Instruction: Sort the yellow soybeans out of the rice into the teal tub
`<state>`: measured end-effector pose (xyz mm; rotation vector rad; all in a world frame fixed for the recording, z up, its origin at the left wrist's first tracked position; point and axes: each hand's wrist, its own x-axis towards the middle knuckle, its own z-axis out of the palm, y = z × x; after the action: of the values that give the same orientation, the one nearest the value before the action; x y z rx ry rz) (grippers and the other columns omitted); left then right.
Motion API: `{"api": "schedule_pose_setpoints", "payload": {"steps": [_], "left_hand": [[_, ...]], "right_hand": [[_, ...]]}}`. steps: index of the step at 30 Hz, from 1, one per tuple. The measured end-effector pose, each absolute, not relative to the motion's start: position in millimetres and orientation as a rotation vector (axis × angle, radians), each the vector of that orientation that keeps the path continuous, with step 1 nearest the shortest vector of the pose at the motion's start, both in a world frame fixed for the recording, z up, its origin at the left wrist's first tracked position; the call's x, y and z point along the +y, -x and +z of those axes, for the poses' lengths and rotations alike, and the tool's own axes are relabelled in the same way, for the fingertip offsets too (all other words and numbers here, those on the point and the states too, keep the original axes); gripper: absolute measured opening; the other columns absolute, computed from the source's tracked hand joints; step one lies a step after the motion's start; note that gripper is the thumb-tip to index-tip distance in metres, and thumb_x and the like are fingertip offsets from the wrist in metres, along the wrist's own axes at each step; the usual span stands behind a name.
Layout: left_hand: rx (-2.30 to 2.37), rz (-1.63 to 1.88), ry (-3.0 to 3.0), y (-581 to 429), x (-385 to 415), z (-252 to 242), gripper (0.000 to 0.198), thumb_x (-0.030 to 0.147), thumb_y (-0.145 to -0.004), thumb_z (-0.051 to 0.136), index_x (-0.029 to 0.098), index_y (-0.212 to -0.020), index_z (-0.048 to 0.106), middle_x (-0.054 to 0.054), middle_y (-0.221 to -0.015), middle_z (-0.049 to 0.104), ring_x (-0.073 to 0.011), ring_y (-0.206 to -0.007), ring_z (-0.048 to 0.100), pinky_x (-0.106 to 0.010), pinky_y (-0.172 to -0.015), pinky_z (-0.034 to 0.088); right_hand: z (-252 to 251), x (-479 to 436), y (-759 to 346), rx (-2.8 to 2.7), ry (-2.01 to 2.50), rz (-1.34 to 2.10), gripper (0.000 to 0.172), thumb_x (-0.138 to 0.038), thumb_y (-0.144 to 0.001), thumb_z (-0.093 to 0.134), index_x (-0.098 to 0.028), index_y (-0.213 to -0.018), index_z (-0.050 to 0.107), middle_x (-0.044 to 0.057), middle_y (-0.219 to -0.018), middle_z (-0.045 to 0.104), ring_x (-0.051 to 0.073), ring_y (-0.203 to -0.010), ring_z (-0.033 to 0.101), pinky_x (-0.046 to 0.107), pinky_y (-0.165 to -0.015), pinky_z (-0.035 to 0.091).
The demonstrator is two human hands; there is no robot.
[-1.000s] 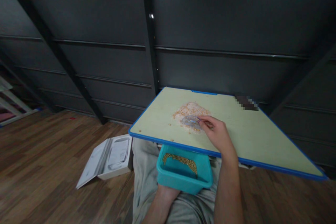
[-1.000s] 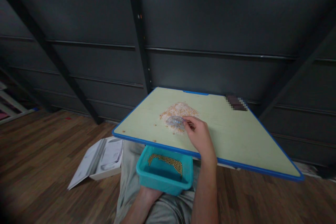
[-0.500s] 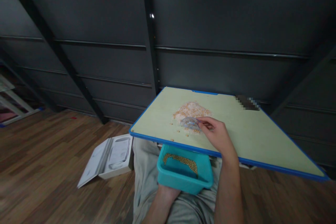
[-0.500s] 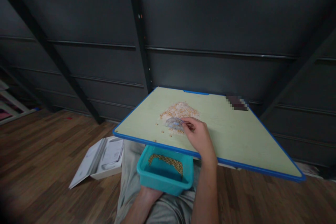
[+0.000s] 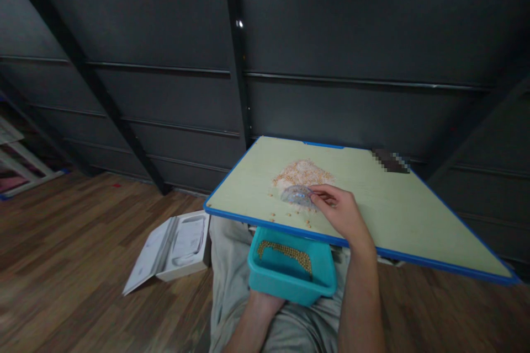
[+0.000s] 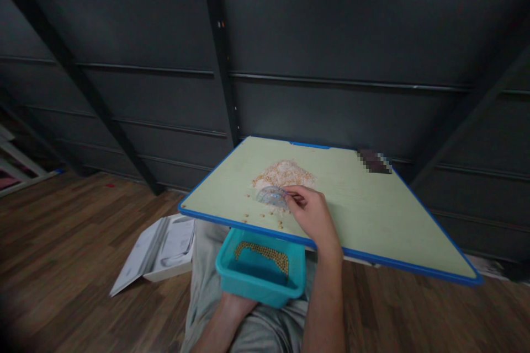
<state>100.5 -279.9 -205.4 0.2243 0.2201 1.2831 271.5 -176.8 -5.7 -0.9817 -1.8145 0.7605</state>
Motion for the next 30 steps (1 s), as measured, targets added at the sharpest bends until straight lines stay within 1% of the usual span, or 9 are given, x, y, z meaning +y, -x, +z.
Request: {"api": "schedule_pose_setpoints", "payload": {"steps": [4, 7, 11, 16, 18, 20, 25, 30], "left_hand": [[0.206, 1.294, -0.21, -99.6, -279.4, -212.0, 0.055, 0.055, -0.098, 0.027, 0.034, -0.13, 0.066, 0.0, -0.121, 0.081, -0.0223, -0.144, 0.05, -0.049, -0.123, 0.025], [0.204, 1.293, -0.215, -100.4, -281.4, -204.6, 0.057, 0.054, -0.098, 0.024, 0.034, -0.125, 0.069, 0.0, -0.117, 0.082, -0.0218, -0.143, 0.05, -0.049, -0.124, 0.024], [0.208, 1.281, -0.237, -103.1, -282.8, -188.6, 0.058, 0.054, -0.098, 0.024, 0.033, -0.118, 0.074, -0.001, -0.123, 0.08, -0.0227, -0.145, 0.048, -0.051, -0.124, 0.021], [0.22, 1.287, -0.197, -109.1, -281.0, -171.3, 0.053, 0.056, -0.096, 0.032, 0.031, -0.122, 0.071, -0.004, -0.136, 0.073, -0.0249, -0.148, 0.044, -0.054, -0.124, 0.021], [0.21, 1.289, -0.186, -111.8, -281.2, -162.3, 0.054, 0.057, -0.096, 0.033, 0.03, -0.121, 0.073, -0.004, -0.136, 0.073, -0.0258, -0.148, 0.045, -0.055, -0.124, 0.021], [0.19, 1.299, -0.205, -114.2, -282.3, -151.8, 0.053, 0.054, -0.097, 0.032, 0.03, -0.119, 0.074, -0.003, -0.134, 0.075, -0.0252, -0.147, 0.045, -0.055, -0.125, 0.021], [0.12, 1.284, -0.326, -117.5, -284.3, -131.0, 0.052, 0.046, -0.099, 0.029, 0.029, -0.114, 0.076, -0.003, -0.127, 0.078, -0.0229, -0.147, 0.045, -0.054, -0.126, 0.019], [0.117, 1.306, -0.31, -118.5, -284.3, -126.6, 0.048, 0.044, -0.098, 0.032, 0.032, -0.12, 0.073, -0.002, -0.131, 0.076, -0.0227, -0.148, 0.044, -0.055, -0.127, 0.016]], "right_hand": [[-5.0, -177.1, -270.9, -1.81, 0.977, 0.761, 0.023, -0.028, -0.089, 0.064, -0.018, -0.104, 0.078, 0.009, -0.106, 0.079, 0.022, -0.088, 0.074, 0.033, -0.077, 0.059], [-4.7, -177.3, -270.6, -1.823, 0.97, 0.757, 0.023, -0.028, -0.089, 0.064, -0.018, -0.104, 0.079, 0.01, -0.107, 0.08, 0.023, -0.087, 0.075, 0.034, -0.077, 0.059], [-4.4, -178.0, -270.4, -1.831, 0.964, 0.761, 0.023, -0.028, -0.089, 0.065, -0.018, -0.105, 0.078, 0.01, -0.106, 0.08, 0.023, -0.086, 0.075, 0.034, -0.076, 0.059], [-3.6, -179.4, -270.5, -1.86, 0.94, 0.786, 0.024, -0.028, -0.09, 0.065, -0.019, -0.108, 0.078, 0.008, -0.107, 0.079, 0.022, -0.086, 0.074, 0.035, -0.078, 0.059], [-3.0, -180.3, -270.4, -1.871, 0.924, 0.814, 0.025, -0.028, -0.09, 0.066, -0.02, -0.111, 0.077, 0.008, -0.105, 0.079, 0.021, -0.083, 0.073, 0.034, -0.077, 0.059], [-2.2, -181.2, -270.1, -1.878, 0.911, 0.849, 0.026, -0.029, -0.09, 0.066, -0.02, -0.112, 0.077, 0.007, -0.101, 0.079, 0.02, -0.08, 0.072, 0.034, -0.075, 0.058], [-0.8, -183.6, -269.3, -1.909, 0.893, 0.903, 0.022, -0.028, -0.089, 0.067, -0.021, -0.107, 0.077, 0.006, -0.101, 0.079, 0.019, -0.082, 0.072, 0.035, -0.079, 0.058], [2.1, -187.0, -268.3, -1.935, 0.875, 0.927, 0.021, -0.025, -0.088, 0.067, -0.02, -0.105, 0.078, 0.006, -0.099, 0.079, 0.019, -0.084, 0.072, 0.034, -0.08, 0.058]]}}
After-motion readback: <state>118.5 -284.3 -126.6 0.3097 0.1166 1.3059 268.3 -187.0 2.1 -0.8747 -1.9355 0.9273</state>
